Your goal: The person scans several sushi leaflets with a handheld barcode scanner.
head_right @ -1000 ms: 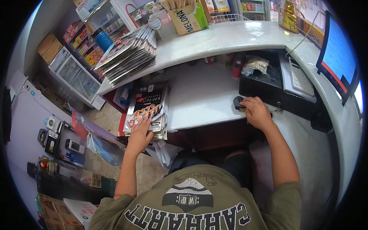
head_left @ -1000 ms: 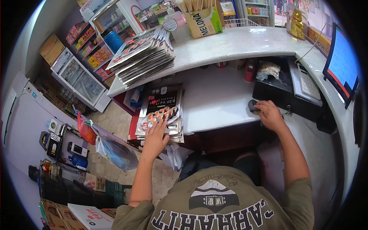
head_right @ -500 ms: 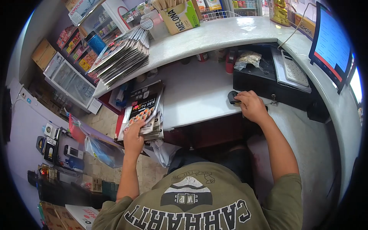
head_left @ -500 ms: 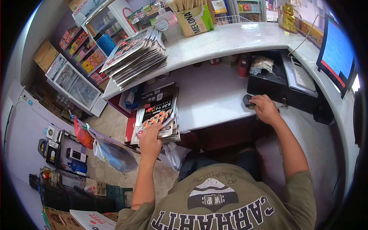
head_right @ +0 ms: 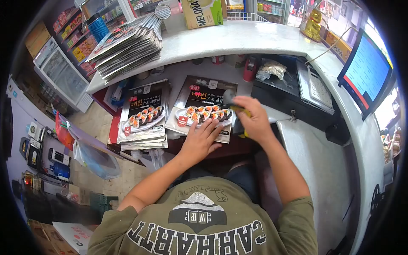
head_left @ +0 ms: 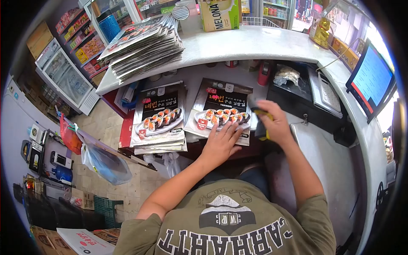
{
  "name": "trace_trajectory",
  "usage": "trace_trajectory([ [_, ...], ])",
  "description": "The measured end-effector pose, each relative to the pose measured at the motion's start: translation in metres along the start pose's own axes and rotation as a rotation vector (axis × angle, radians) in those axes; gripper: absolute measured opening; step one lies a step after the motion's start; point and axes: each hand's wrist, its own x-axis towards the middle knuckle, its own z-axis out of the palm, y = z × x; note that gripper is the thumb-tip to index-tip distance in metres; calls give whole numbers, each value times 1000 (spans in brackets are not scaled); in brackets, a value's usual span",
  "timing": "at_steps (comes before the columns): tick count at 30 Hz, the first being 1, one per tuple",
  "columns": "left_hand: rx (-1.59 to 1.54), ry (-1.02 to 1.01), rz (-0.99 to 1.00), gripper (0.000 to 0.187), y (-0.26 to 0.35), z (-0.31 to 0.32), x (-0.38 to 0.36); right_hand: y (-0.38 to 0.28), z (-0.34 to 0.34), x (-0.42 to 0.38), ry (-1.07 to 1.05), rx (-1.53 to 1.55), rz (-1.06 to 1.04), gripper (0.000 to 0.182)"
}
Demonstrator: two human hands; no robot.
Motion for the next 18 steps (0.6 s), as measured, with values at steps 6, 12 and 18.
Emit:
trace_trajectory([
  [6, 64, -24, -183, 79, 1, 0, -25, -17, 47, 14, -204, -52, -89, 30],
  [12, -61, -109, -237, 74, -16, 21, -30, -15, 106, 48, -644, -291, -347, 33],
  [18, -86, -3, -137, 85, -22, 3, -24, 79, 125, 112, -330, -837, 44, 31],
])
